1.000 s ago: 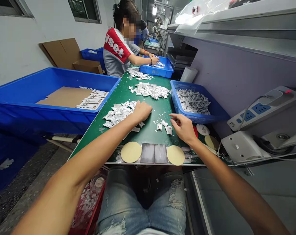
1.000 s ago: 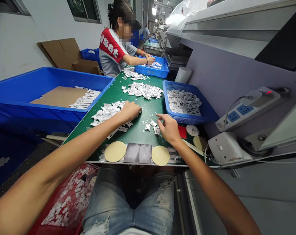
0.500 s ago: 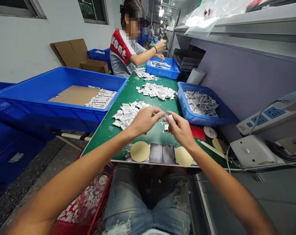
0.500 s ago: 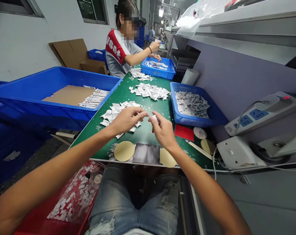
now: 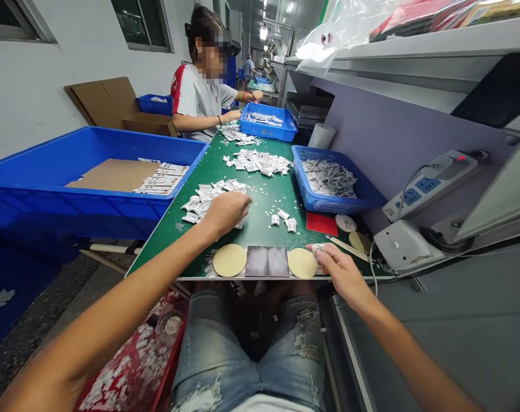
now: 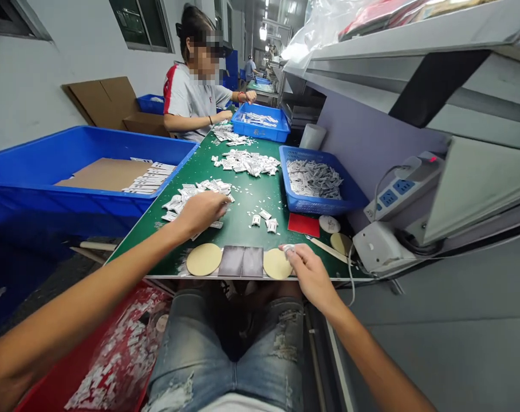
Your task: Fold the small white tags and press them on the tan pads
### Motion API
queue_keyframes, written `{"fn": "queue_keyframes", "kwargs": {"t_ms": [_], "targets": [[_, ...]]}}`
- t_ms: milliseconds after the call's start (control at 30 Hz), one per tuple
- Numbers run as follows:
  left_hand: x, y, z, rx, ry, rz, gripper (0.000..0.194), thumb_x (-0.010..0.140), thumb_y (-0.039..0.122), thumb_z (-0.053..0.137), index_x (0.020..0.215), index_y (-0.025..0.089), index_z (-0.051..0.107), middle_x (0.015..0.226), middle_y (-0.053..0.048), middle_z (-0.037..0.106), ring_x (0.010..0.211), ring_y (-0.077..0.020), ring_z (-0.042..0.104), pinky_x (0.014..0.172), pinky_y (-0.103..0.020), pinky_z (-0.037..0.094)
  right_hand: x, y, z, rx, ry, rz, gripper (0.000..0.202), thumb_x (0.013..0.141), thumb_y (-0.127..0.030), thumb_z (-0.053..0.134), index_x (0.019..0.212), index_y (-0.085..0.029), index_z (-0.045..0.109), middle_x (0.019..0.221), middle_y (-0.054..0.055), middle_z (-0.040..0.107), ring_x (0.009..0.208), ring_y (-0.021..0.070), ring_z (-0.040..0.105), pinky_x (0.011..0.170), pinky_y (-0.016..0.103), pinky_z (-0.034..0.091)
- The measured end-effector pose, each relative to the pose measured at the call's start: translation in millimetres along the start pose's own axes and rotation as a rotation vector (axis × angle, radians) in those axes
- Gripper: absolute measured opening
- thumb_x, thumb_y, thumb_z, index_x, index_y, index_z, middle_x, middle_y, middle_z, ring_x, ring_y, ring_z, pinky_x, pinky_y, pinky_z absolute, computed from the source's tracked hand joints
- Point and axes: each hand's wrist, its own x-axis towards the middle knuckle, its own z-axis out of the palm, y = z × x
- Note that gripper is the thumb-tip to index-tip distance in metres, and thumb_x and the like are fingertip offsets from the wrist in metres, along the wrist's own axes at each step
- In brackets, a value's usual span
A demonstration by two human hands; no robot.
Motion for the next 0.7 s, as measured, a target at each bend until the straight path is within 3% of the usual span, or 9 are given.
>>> {"fn": "queue_keyframes", "kwargs": {"t_ms": [100, 167, 267, 333, 500, 700], "targets": [[-45, 16, -9.4, -0.103, 0.107, -0.069, 0.034, 0.096, 0.026, 0.040, 0.124, 0.019, 0.059, 0.107, -0.010, 0.071, 0.093, -0.0228, 0.064, 0.080, -0.032, 0.044, -4, 14, 2, -0.390, 0.043, -0.286, 0.028, 0.098, -0.036, 0.046, 0.107, -0.024, 0.070, 0.102, 0.009, 0.062, 0.095, 0.0233, 0.057, 0.081, 0.036, 0.046], [-82, 29, -9.2, -0.150, 0.140, -0.069, 0.031, 0.096, 0.025, 0.044, 0.122, 0.019, 0.060, 0.109, -0.009, 0.070, 0.098, -0.0234, 0.063, 0.086, -0.032, 0.044, -2, 22, 4, -0.581, 0.019, -0.398, 0.027, 0.099, -0.030, 0.044, 0.107, -0.024, 0.069, 0.099, 0.010, 0.064, 0.092, 0.0240, 0.057, 0.081, 0.038, 0.045], [-127, 42, -1.9, -0.069, 0.060, -0.032, 0.029, 0.096, 0.019, 0.044, 0.117, 0.018, 0.063, 0.109, -0.012, 0.068, 0.100, -0.0267, 0.061, 0.086, -0.036, 0.044, 5, 28, 6, -0.804, -0.007, -0.486, 0.024, 0.100, -0.024, 0.044, 0.099, -0.020, 0.068, 0.096, 0.010, 0.067, 0.090, 0.0243, 0.056, 0.080, 0.038, 0.043], [-144, 46, 2.3, -0.076, 0.001, -0.009, 0.028, 0.096, 0.017, 0.044, 0.116, 0.020, 0.063, 0.111, -0.012, 0.067, 0.099, -0.0263, 0.060, 0.086, -0.037, 0.044, 9, 27, 6, -0.881, -0.010, -0.515, 0.023, 0.099, -0.024, 0.045, 0.096, -0.019, 0.068, 0.096, 0.010, 0.067, 0.089, 0.0235, 0.055, 0.078, 0.036, 0.041], [-151, 47, 2.8, -0.171, 0.032, -0.099, 0.023, 0.098, 0.020, 0.044, 0.109, 0.019, 0.064, 0.105, -0.010, 0.068, 0.097, -0.0234, 0.060, 0.085, -0.035, 0.045, 10, 19, 4, -1.017, -0.052, -0.547, 0.020, 0.098, -0.021, 0.048, 0.094, -0.019, 0.067, 0.091, 0.008, 0.066, 0.083, 0.0209, 0.052, 0.072, 0.033, 0.036], [-142, 41, 3.2, -0.155, 0.066, -0.116, 0.023, 0.099, 0.028, 0.046, 0.097, 0.018, 0.067, 0.093, -0.008, 0.068, 0.087, -0.0220, 0.059, 0.075, -0.032, 0.044, 10, 16, 7, -1.127, 0.008, -0.549, 0.016, 0.096, -0.022, 0.054, 0.089, -0.019, 0.068, 0.085, 0.006, 0.066, 0.080, 0.0204, 0.048, 0.068, 0.035, 0.029]]}}
